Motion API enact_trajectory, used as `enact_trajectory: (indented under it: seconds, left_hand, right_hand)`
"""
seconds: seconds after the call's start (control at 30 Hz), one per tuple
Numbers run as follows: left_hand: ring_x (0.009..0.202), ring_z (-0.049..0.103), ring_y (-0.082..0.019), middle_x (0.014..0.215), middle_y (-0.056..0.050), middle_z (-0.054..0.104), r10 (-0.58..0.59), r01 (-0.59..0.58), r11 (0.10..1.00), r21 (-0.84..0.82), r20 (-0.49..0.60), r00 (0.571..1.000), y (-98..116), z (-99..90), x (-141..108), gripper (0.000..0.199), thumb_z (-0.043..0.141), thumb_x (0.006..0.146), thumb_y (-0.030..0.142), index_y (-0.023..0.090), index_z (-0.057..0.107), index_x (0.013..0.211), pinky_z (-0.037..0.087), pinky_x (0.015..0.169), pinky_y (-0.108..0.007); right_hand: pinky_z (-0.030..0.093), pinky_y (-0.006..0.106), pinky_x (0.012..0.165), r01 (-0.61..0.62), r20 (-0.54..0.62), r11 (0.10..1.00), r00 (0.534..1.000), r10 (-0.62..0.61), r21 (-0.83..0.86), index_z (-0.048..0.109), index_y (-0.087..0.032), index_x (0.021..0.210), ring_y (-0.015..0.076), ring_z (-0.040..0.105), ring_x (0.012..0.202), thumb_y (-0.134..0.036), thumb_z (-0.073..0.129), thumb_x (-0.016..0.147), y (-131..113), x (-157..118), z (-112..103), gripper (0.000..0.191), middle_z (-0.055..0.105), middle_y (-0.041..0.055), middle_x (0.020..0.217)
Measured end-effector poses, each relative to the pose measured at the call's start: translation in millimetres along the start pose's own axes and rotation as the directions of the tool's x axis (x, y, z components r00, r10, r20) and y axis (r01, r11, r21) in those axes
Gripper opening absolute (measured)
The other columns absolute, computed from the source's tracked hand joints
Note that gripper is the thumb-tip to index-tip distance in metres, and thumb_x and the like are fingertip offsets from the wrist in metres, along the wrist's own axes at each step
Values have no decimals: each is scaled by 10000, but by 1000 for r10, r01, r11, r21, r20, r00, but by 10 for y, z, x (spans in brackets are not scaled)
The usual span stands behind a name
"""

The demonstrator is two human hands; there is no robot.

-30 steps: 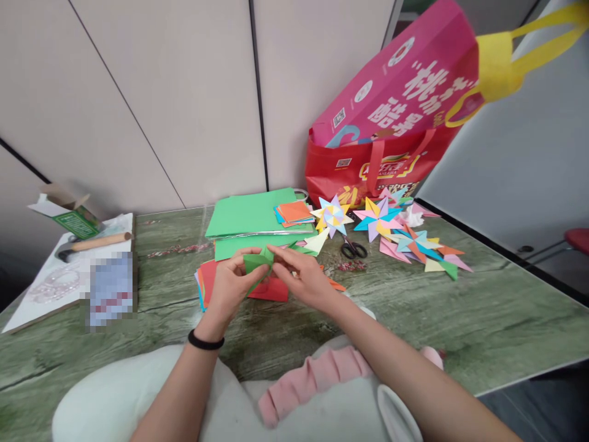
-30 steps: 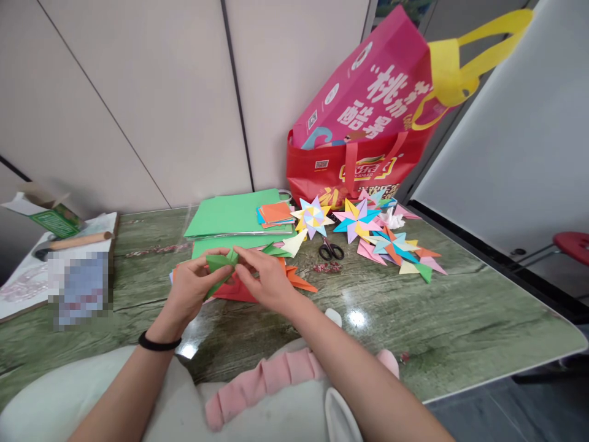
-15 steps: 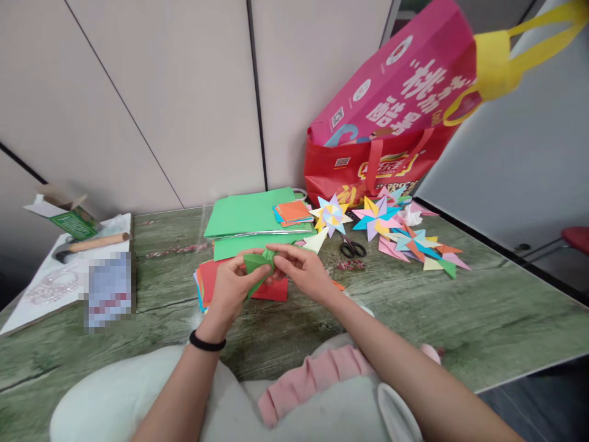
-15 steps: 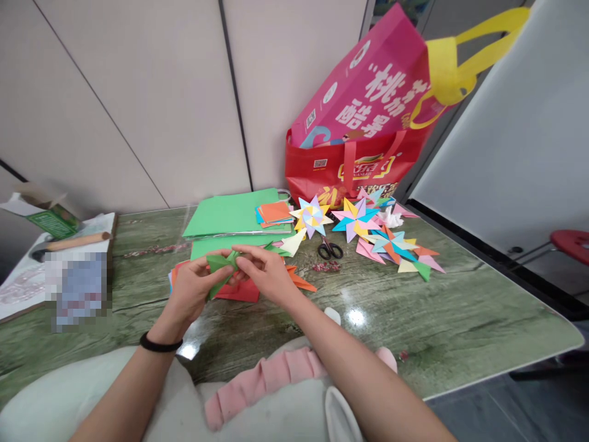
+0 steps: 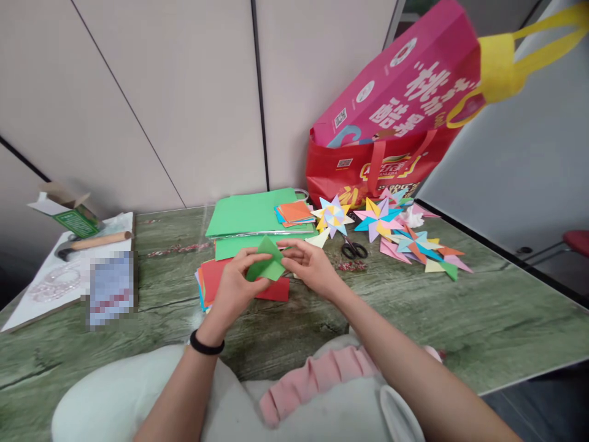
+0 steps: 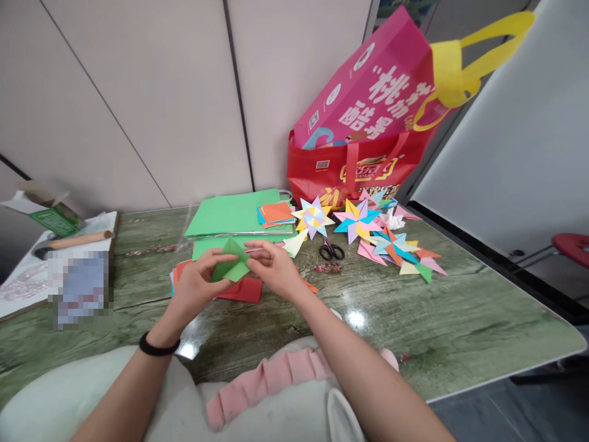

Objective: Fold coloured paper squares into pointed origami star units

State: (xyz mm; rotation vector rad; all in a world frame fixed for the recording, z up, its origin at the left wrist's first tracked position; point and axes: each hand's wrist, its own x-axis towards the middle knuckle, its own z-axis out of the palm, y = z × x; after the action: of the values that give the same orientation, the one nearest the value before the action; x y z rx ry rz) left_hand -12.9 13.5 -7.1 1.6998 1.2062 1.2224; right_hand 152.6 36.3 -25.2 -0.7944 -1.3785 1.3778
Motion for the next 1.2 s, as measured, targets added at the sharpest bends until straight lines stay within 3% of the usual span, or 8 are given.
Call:
enact_trajectory:
  seconds: [0.17, 0.3, 0.47, 0.63, 0.73, 0.83, 0.93, 1.2]
  left_hand:
    - [942, 571, -222, 990, -64, 641, -133, 142, 985, -102, 89, 987, 82, -32, -11, 437, 753, 564, 282, 193, 664, 982, 462, 778, -310]
    - [822, 599, -187, 901, -65, 671, -177, 175, 975, -140, 3, 984, 53, -43, -7, 279, 644, 704, 332, 165, 664, 926, 472, 711, -284]
    - [827, 611, -172, 876, -50, 683, -143, 135, 980, -143, -46, 989, -28, -27, 7, 265, 698, 650, 279, 165, 662, 887, 474, 715, -256]
    - [814, 611, -159, 877, -44, 683, -100, 94, 992, -79, -78, 992, 2, 19, 2, 276, 724, 603, 216, 165, 658, 866, 476, 722, -245]
    - [689, 602, -137, 824, -31, 673, -80, 81, 997, 2, -128, 989, 42, 87, -24, 233, 699, 620, 205, 164, 651, 843, 477, 617, -229]
    - [641, 597, -133, 747, -11, 657, -70, 71, 997, 8, -134, 988, 56, 158, -48, 176, 666, 653, 226, 179, 656, 822, 472, 582, -228]
    - [687, 625, -159, 749, -23, 671, -105, 96, 991, -88, -107, 989, 56, 194, -51, 174, 667, 648, 242, 177, 657, 808, 493, 629, -255]
    - [818, 638, -179, 841, -46, 700, -133, 105, 980, -166, -168, 977, 49, 131, -12, 212, 669, 648, 243, 167, 656, 845, 496, 718, -271]
  right_hand:
    - [486, 243, 597, 4, -13, 997, 1000, -5, -74, 555, -190, 924, 115, 608, 652, -215, 607, 692, -16, 24, -80, 238, 630, -7, 732]
    - [493, 288, 709, -41, -9, 995, 999, 41, -87, 583, -169, 910, 137, 621, 747, -213, 667, 629, -20, 21, -98, 296, 653, 19, 811]
    - [488, 311, 719, -45, 28, 996, 998, 48, -81, 599, -155, 936, 155, 616, 750, -246, 724, 569, 22, -5, -46, 398, 657, 41, 890]
    - [464, 267, 614, 39, -16, 984, 999, -42, -175, 623, -153, 855, 143, 576, 690, -259, 655, 640, 52, -12, 8, 242, 638, 13, 799]
    - [431, 246, 558, 57, -102, 967, 991, -84, -247, 619, -148, 798, 129, 526, 635, -271, 618, 675, 51, -17, 33, 174, 602, 7, 731]
    - [390, 236, 519, 60, -211, 900, 963, -166, -432, 610, -157, 775, 112, 461, 568, -248, 598, 682, 35, -39, 53, 130, 557, -8, 659]
    - [418, 246, 563, 121, -259, 838, 919, -297, -533, 581, -166, 869, 130, 500, 630, -189, 578, 680, 6, -76, 81, 190, 574, 12, 733]
    - [473, 293, 688, 367, -14, 754, 895, -445, -546, 560, -201, 973, 156, 534, 764, -117, 542, 704, -34, -130, 142, 282, 548, 57, 916]
